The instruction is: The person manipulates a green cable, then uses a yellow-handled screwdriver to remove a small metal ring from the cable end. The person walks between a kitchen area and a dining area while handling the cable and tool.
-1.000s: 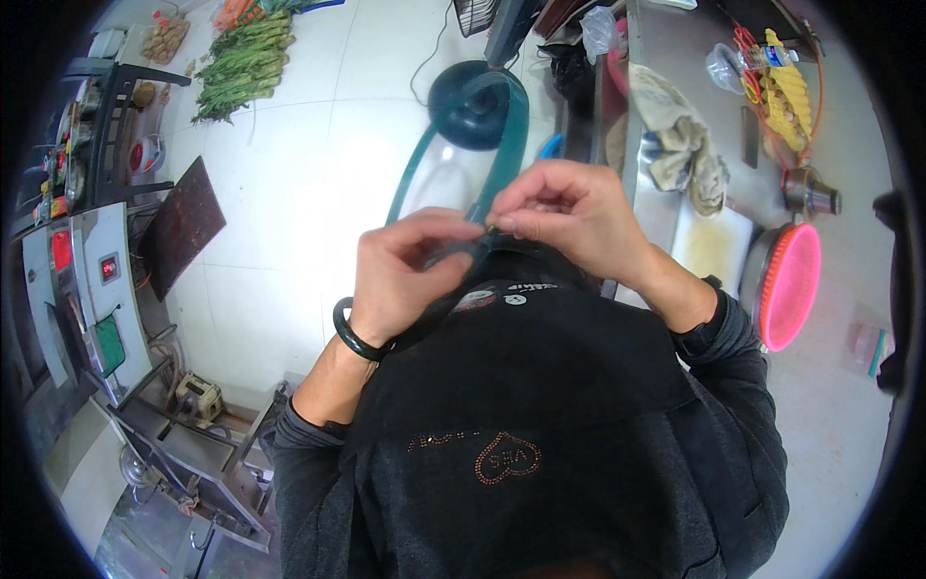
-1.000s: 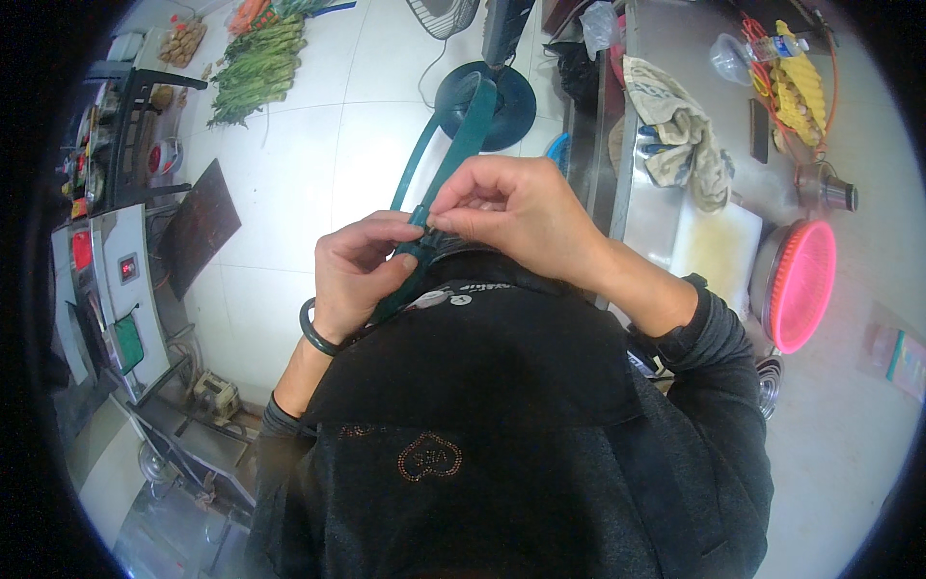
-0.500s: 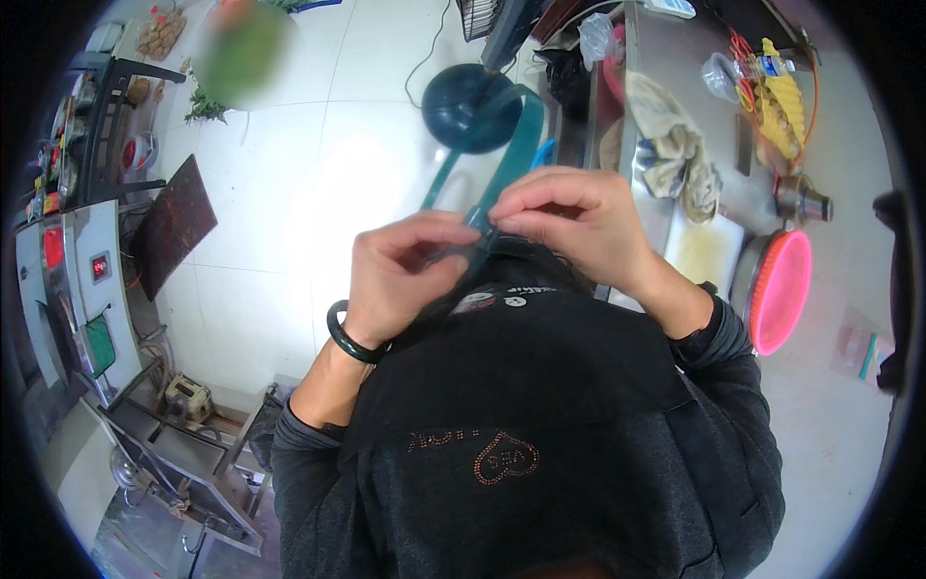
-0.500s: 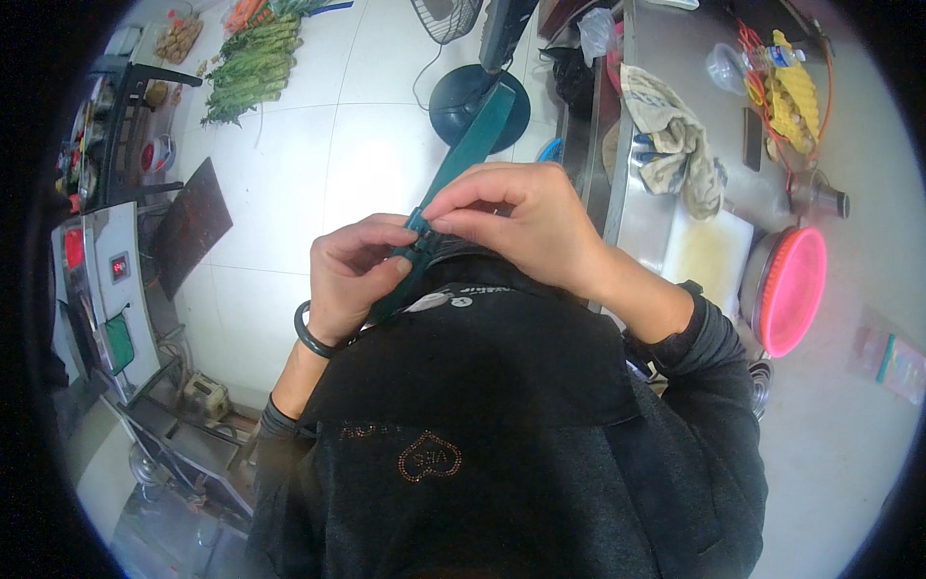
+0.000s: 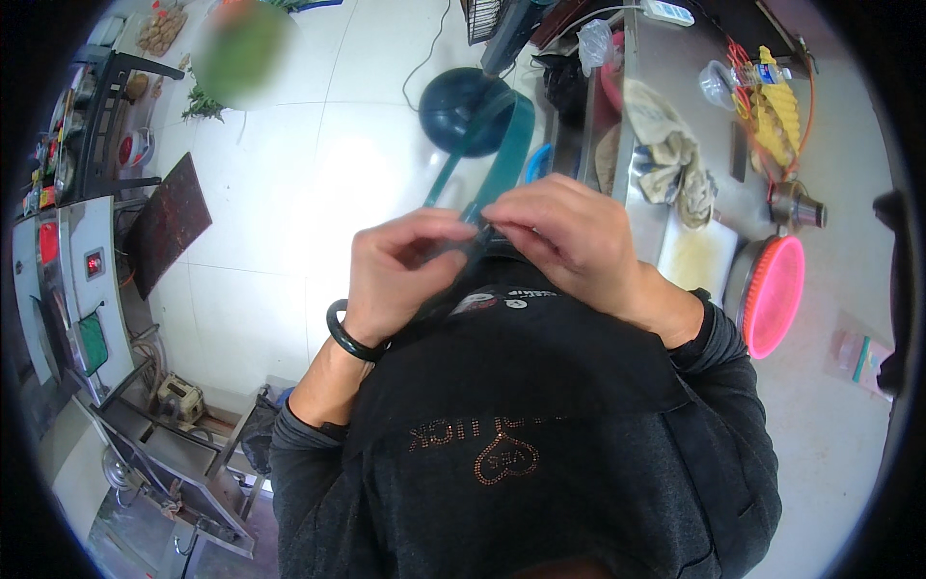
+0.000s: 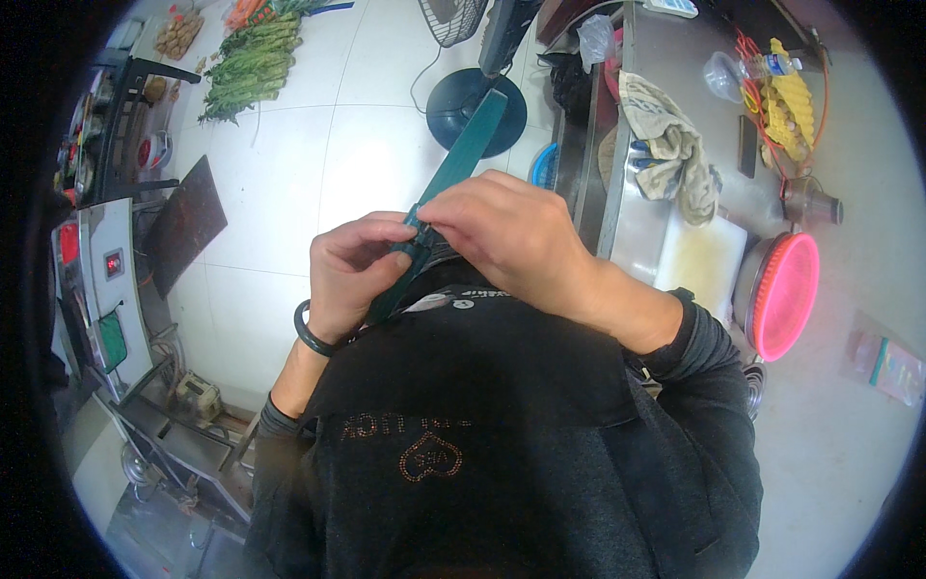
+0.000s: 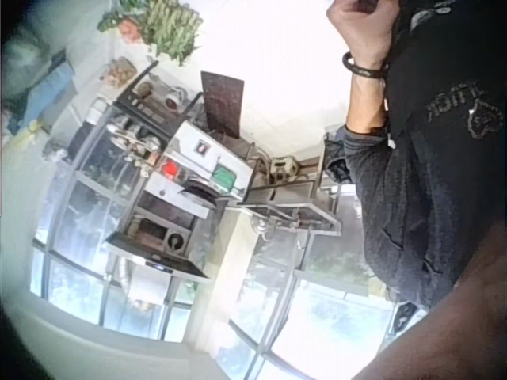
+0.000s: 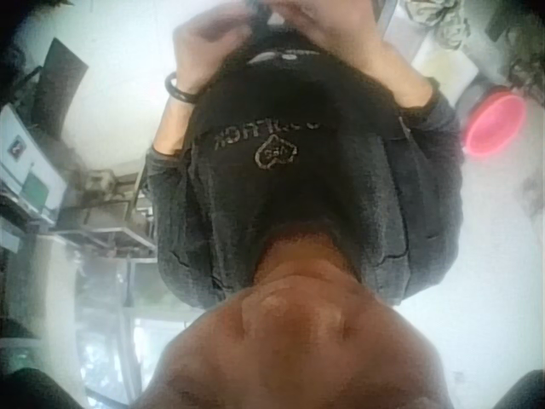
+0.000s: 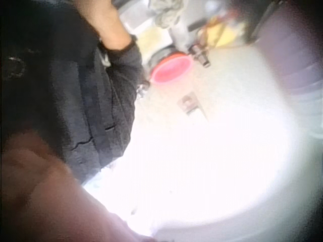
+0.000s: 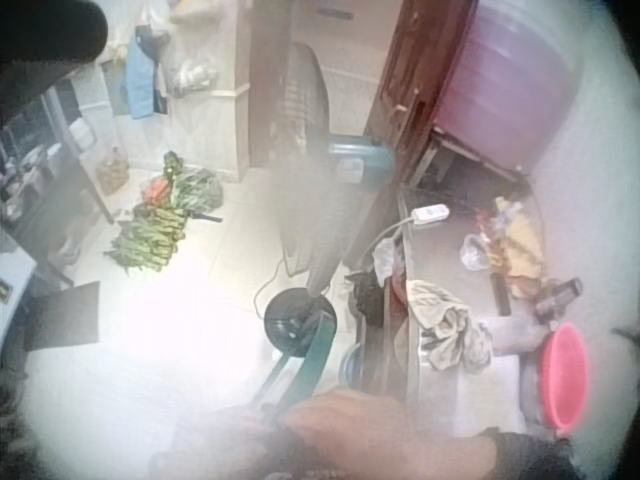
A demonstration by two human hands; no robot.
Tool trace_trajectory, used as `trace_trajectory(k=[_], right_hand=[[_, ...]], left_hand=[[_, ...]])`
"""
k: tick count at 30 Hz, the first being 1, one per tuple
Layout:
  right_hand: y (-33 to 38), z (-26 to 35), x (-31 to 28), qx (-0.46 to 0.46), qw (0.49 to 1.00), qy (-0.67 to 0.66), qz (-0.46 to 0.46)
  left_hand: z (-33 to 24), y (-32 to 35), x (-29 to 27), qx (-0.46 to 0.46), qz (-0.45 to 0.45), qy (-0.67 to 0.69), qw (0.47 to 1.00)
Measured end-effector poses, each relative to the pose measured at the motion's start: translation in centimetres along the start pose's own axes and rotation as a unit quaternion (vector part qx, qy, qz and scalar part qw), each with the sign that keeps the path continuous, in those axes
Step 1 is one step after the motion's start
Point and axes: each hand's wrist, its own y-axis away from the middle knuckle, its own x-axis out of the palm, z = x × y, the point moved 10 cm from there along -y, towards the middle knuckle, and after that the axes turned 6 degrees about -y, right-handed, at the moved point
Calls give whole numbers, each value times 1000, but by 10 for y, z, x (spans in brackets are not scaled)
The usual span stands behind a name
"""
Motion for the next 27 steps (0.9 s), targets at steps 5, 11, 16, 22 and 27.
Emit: trace_trajectory(k=[5,11,16,22,27], right_hand=[[2,7,2,-31,999,11,-3],[2,8,3,-23,1000,-1,13],[-5,9,2,-42,999,-21,25],[-12,10,2,-68,994,-54,61],[-16,10,0,-71,989,-101,87]], left_hand=[[0,2,-1,4,-3,-5,1000],[1,4,-1,4,-1,0,1000],[0,6,2,4,11,18,1000],[0,8,4,-6,29,30,999],[-2,11,5,-18,41,35,998]])
